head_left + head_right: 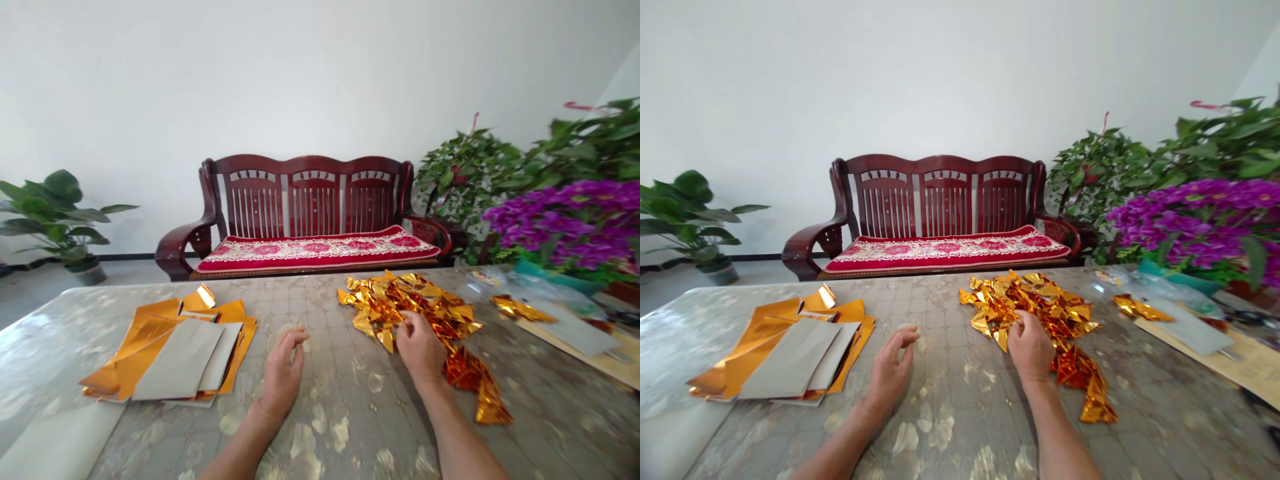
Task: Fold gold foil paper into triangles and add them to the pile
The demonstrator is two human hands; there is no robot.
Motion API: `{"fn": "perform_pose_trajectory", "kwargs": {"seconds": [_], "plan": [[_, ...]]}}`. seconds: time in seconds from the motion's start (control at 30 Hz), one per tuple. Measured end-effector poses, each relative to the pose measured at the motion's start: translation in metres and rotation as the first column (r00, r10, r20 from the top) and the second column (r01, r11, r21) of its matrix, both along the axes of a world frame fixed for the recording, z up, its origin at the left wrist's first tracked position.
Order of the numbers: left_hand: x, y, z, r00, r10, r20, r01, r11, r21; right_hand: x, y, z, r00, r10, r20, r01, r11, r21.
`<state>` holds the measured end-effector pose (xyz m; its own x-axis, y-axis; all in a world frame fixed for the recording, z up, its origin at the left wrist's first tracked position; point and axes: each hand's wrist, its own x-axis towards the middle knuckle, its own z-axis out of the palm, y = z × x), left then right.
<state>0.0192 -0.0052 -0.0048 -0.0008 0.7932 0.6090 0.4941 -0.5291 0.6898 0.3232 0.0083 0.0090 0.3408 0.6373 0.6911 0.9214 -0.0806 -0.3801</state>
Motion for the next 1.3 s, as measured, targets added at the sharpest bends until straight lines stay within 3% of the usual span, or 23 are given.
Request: {"fn": "perform_pose_trajectory", "kwargs": {"seconds": [0.13, 0.23, 0.3, 0.4, 0.5, 0.6, 0.67, 0.83, 1.3], "plan": [[-0.019, 0.007, 0.026, 0.999, 0.040, -0.017, -0.040, 0.999, 0.015, 0.013, -0.002, 0.002, 0.988, -0.124, 0.094, 0.136, 0.981, -0.141], [-0.054, 0.019, 0.046, 0.990, 0.137, -0.023, -0.137, 0.990, -0.029, 0.013, -0.002, 0.002, 0.982, -0.129, 0.136, 0.138, 0.989, -0.059], [-0.085, 0.027, 0.058, 0.965, 0.253, -0.062, -0.260, 0.954, -0.149, 0.008, -0.001, 0.001, 0.986, -0.068, 0.152, 0.066, 0.998, 0.022], [-0.137, 0.031, 0.073, 0.878, 0.356, -0.319, -0.449, 0.845, -0.291, -0.007, 0.002, -0.003, 0.975, 0.109, 0.194, -0.132, 0.986, 0.105], [-0.180, 0.025, 0.078, 0.698, 0.336, -0.632, -0.616, 0.731, -0.292, -0.025, 0.002, -0.009, 0.922, 0.310, 0.233, -0.343, 0.932, 0.116], [-0.205, 0.017, 0.070, 0.553, 0.252, -0.794, -0.706, 0.649, -0.285, -0.040, 0.001, -0.014, 0.855, 0.461, 0.238, -0.486, 0.872, 0.055], [-0.211, 0.014, 0.061, 0.499, 0.199, -0.843, -0.737, 0.609, -0.293, -0.046, 0.001, -0.018, 0.822, 0.523, 0.227, -0.539, 0.842, 0.010], [-0.210, 0.015, 0.045, 0.468, 0.171, -0.867, -0.747, 0.600, -0.285, -0.049, 0.002, -0.025, 0.791, 0.580, 0.192, -0.586, 0.810, -0.032], [-0.211, 0.009, 0.036, 0.385, 0.200, -0.901, -0.752, 0.634, -0.181, -0.049, -0.001, -0.026, 0.781, 0.623, 0.042, -0.615, 0.779, -0.121]]}}
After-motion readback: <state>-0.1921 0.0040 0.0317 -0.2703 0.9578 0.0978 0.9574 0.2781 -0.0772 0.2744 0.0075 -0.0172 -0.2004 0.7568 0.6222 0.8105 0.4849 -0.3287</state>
